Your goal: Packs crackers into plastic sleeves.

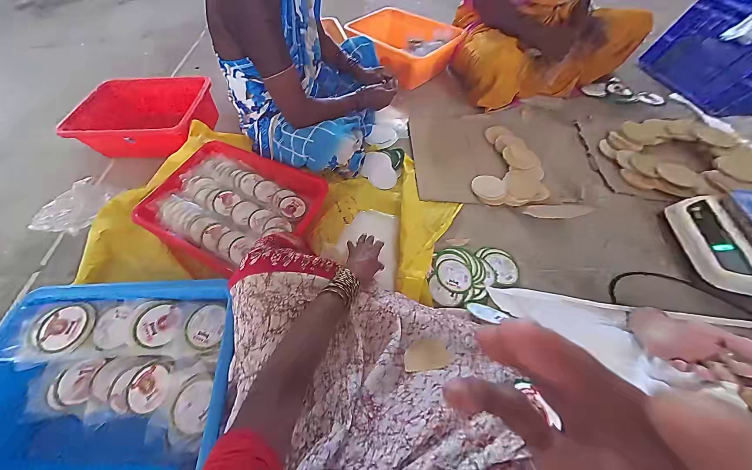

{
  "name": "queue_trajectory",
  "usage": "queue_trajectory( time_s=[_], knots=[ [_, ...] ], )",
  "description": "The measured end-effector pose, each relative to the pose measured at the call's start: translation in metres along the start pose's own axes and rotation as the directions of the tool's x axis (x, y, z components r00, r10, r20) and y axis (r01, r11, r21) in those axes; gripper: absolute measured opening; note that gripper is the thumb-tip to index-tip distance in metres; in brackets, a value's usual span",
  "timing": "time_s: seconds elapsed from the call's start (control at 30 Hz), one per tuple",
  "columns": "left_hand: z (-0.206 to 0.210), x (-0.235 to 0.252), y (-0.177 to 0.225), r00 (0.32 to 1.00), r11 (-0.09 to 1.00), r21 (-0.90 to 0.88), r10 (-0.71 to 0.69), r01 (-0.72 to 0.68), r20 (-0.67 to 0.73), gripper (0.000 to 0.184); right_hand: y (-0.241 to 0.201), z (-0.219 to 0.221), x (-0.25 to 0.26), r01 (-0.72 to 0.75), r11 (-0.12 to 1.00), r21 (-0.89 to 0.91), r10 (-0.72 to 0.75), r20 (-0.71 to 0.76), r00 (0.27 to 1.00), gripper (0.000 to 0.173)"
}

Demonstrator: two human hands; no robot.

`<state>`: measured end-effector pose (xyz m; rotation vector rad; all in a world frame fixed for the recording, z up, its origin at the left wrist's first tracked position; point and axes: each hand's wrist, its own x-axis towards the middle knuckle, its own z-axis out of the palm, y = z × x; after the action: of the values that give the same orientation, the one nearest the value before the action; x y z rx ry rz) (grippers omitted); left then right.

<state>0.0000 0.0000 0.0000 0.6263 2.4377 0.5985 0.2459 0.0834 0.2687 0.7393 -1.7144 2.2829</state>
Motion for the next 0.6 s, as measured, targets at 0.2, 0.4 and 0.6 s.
queue_trajectory(
  time_s=[0.2, 0.4, 0.6],
  knots=[
    [0.024, 0.019, -0.006, 0.992, 0.98, 0.164, -0.097, 0.109, -0.077, 0.032, 0.008, -0.068, -0.031, -0.106, 0.985, -0.139, 0.088, -0.131, 0.987, 0.072],
    [0.002, -0.002, 0.005, 0.975, 0.991, -0.031, -0.13, 0.127, -0.18, 0.038, 0.025, -0.096, -0.045, -0.146, 0.972, -0.186, 0.108, -0.2, 0.974, 0.075],
    [-0.004, -0.042, 0.022, 0.6, 0.856, -0.132, 0.231, -0.499, -0.766, 0.026, 0.076, -0.12, -0.052, -0.328, 0.856, -0.4, 0.121, -0.461, 0.879, 0.074]
  ],
)
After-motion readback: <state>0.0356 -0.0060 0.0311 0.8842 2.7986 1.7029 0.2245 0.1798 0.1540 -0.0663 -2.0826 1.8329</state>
